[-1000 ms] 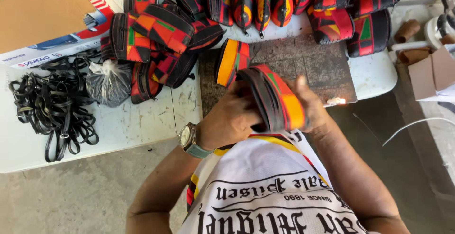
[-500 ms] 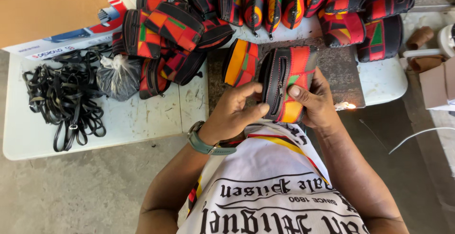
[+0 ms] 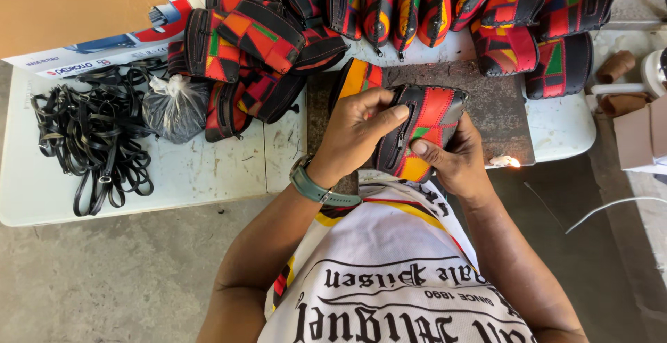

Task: The person holds a small patchwork fabric pouch in one hand and a lighter in the other, running the flame along the pouch's edges and zipper area to seal or trim loose material. They rotate the pouch to treat different sides, then set it on the table and pick up another pouch to repeat the process.

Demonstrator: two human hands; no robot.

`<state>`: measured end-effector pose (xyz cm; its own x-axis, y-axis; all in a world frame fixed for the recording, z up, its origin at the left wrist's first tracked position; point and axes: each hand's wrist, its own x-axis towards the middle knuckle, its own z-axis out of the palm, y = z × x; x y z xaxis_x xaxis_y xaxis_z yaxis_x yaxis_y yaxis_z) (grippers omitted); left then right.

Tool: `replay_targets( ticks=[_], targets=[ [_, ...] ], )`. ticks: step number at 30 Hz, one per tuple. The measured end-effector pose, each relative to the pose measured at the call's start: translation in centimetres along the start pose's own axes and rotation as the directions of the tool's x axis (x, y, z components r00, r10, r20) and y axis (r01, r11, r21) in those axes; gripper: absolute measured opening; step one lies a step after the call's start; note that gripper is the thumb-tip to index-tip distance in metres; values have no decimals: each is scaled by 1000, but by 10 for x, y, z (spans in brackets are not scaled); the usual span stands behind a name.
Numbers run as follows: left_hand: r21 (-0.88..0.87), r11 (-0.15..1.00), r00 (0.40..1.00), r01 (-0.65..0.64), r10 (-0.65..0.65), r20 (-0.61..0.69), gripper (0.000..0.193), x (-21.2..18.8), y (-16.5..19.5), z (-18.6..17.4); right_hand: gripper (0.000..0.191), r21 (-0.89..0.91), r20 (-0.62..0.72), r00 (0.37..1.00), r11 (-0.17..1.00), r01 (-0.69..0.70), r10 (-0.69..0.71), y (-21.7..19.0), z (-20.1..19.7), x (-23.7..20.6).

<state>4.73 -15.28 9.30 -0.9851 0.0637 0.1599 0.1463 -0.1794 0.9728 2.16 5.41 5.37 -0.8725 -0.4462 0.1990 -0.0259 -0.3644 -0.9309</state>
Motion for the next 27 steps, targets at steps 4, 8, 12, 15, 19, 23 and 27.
replay_targets(
  ticks=[4,8,12,15,19,23,27],
  targets=[
    [-414,898,982,152,-91,163,25,2,-7,-4,74,-242,-22,992,963,118,-127,-15,5,-5],
    [-289,920,946,265,-190,263,20,-5,-16,-2,92,-302,-17,994,949,95,-105,-30,-8,-26],
    [-300,905,939,302,-228,256,17,-12,-24,7,86,-491,-173,985,865,-100,16,-42,-25,-47],
    [-317,879,921,356,-273,279,16,-14,-28,14,88,-602,-114,994,795,-69,1,-50,-36,-50],
    [-287,869,887,403,-292,359,17,-18,-26,21,64,-462,113,993,886,40,14,-35,-35,-48],
    [250,966,972,60,-113,204,21,-25,-18,22,47,-465,-44,984,868,-173,172,-14,-30,-57],
    [599,742,953,-303,234,192,23,-31,-6,18,43,-554,-144,955,779,-294,258,-12,-27,-58]
  ],
)
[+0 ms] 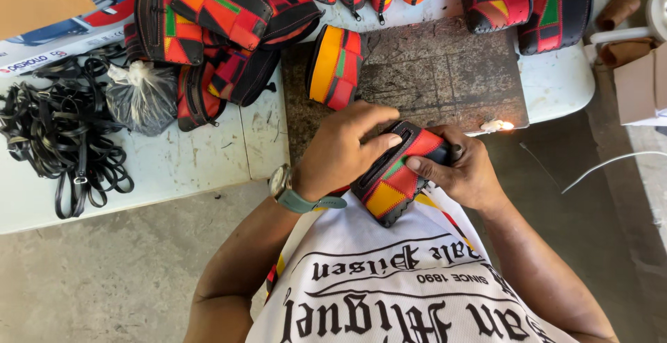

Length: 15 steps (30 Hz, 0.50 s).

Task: The person holds a small patchwork fabric pouch in one hand and a lighter in the other, running the flame along the pouch's edges and zipper area to seal or trim loose material. They rotate the pouch to treat different sides, then set it on the table and pick up another pouch to repeat the process.

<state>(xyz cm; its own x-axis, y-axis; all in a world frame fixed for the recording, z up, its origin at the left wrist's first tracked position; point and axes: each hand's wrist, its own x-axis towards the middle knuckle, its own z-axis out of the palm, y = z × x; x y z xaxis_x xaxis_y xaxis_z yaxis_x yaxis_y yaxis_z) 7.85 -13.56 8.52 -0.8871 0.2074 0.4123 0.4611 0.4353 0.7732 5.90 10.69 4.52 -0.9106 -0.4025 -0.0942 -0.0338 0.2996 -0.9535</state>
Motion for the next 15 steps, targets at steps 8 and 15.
replay_targets(
  ticks=[8,15],
  targets=[
    [481,790,914,-380,242,325,5,18,6,-23,39,-143,10,1000,990,-2,4,-34,4,1],
    [519,679,849,-520,342,403,8,29,16,-28,42,-277,-6,995,956,-97,99,-50,3,1]
  ],
)
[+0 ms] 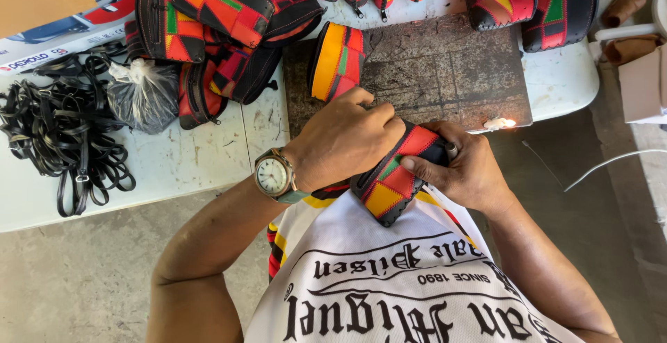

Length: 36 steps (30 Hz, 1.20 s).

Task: The person holds a small patchwork fabric pouch in one hand and a lighter in the other, running the flame along the pouch's edges and zipper area to seal or trim loose material. They rotate the pouch to treat different sides, then set it on the table and pick up another pouch to repeat the process.

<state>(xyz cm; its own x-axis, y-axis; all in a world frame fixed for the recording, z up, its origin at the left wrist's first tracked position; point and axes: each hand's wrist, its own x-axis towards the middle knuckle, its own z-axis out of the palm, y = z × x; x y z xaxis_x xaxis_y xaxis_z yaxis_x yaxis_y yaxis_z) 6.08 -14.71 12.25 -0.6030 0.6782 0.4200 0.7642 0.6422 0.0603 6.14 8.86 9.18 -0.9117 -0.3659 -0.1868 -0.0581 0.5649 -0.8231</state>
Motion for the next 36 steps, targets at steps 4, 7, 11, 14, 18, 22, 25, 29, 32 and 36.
replay_targets(
  ticks=[4,7,11,14,18,22,25,29,32,36],
  targets=[
    [46,998,992,-43,37,123,15,9,1,-4,46,20,14,996,996,85,-85,-3,0,0],
    [33,999,987,-28,23,159,18,14,-1,-8,47,6,-6,986,986,166,-166,-3,-2,2],
    [52,996,992,-67,61,108,11,14,-7,-15,44,86,25,993,989,117,-119,-1,-3,3],
    [61,996,997,-69,68,24,8,9,-11,-20,44,107,15,989,983,146,-149,-1,-3,4],
    [28,996,996,-82,80,48,9,6,-11,-21,43,109,24,988,983,150,-153,-2,-2,3],
    [49,995,988,-84,77,137,13,10,-6,-17,44,39,29,994,994,105,-106,-4,-2,2],
    [34,998,988,-56,51,148,16,14,-3,-13,46,5,22,994,994,109,-109,-5,-2,2],
    [17,999,984,-38,34,177,16,17,-3,-11,46,11,38,993,993,114,-115,-5,-1,2],
    [11,999,987,-52,50,155,15,15,-7,-13,46,66,39,989,988,139,-142,-4,0,3],
    [74,990,965,-119,98,243,12,6,-14,-15,43,69,57,994,994,88,-92,1,0,3]
  ],
)
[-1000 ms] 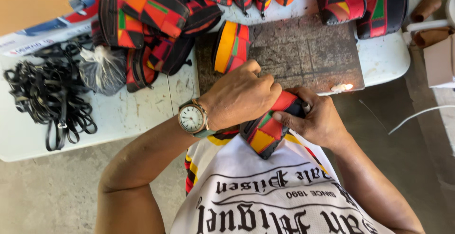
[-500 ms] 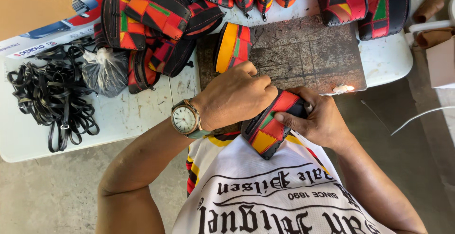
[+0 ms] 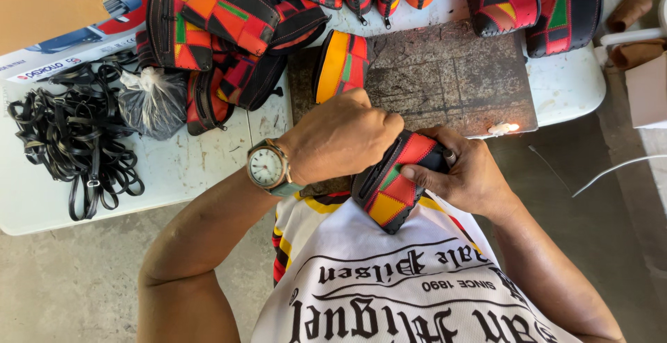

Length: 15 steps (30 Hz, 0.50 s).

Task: The person holds a small patchwork fabric pouch in one hand and a lighter in the other, running the flame along the pouch's edges and zipper area to seal or trim loose material. They rotate the pouch to treat different sides, then set it on the table and pick up another pouch to repeat the process.

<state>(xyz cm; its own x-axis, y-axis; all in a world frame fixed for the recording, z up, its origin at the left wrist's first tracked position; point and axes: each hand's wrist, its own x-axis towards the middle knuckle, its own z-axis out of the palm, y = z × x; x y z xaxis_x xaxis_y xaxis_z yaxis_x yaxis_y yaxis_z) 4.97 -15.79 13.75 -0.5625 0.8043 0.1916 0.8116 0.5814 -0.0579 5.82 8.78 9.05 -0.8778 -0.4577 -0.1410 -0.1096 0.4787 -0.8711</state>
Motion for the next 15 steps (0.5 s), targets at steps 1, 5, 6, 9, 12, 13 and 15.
replay_targets(
  ticks=[1,5,6,9,12,13,15],
  targets=[
    [42,999,999,-29,27,36,12,-3,-2,1,42,-7,5,1000,1000,-24,24,2,0,0],
    [-498,863,966,86,-195,-172,33,-17,-3,13,38,140,18,998,989,56,-59,17,1,1],
    [-613,788,958,60,-218,-185,50,-19,-1,19,37,176,24,997,982,69,-75,22,1,2],
    [-869,491,948,62,-301,-102,66,-20,8,41,38,296,36,999,955,19,-31,40,-1,-2],
    [-994,33,918,107,-388,86,68,-10,21,69,48,449,17,998,892,-63,62,59,-7,-11],
    [-982,-148,901,114,-402,165,69,-5,26,79,52,501,11,995,861,-89,96,65,-10,-16],
    [-983,-121,888,141,-423,179,59,8,34,99,46,623,21,994,775,-100,112,78,-14,-23]
  ],
)
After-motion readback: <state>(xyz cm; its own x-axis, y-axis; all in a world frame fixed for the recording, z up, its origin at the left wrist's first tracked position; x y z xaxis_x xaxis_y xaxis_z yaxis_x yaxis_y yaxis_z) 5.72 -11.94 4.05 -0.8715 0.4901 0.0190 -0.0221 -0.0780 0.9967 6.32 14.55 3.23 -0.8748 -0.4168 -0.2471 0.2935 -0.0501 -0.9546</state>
